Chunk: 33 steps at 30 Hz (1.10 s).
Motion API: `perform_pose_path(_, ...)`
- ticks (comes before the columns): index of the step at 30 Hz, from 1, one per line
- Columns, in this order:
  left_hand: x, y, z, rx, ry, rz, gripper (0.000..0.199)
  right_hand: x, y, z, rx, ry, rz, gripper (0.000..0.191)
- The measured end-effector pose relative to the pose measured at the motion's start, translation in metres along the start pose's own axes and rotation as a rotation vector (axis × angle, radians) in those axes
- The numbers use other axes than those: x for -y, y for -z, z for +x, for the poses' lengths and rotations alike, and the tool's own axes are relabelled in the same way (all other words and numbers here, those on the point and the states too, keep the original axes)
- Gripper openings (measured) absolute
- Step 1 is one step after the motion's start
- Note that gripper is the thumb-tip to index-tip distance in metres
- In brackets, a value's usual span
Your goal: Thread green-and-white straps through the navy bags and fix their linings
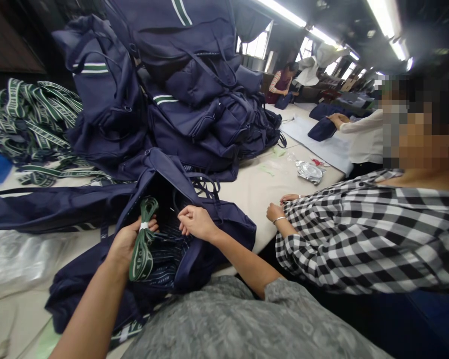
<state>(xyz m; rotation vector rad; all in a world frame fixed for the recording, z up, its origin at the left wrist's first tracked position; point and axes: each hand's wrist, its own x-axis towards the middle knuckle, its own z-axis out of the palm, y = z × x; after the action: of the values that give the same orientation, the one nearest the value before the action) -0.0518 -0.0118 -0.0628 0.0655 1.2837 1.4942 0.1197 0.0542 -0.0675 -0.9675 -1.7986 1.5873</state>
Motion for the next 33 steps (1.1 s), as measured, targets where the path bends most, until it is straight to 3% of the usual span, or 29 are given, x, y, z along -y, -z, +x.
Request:
perform_pose_path(6,-0.003,-0.006,-0.022,0.234,0.045,-0.187,0.045,0.011,-0.006,-0.010,0.044,-0.066,0.140,0.003)
perform_pose_path(11,-0.008,0.000,-0.022,0.329,0.124,-0.335,0.023,0.012,-0.004,-0.015,0.081,-0.082,0.087,0.002)
perform_pose_path(19,-0.021,0.020,-0.007,0.281,0.304,-0.473,0.032,0.007,0.004,-0.016,0.314,-0.016,-0.005,0.007)
perform_pose_path(33,-0.019,0.014,-0.008,0.195,0.390,-0.389,0.029,0.002,0.000,-0.014,0.308,0.029,0.060,0.006)
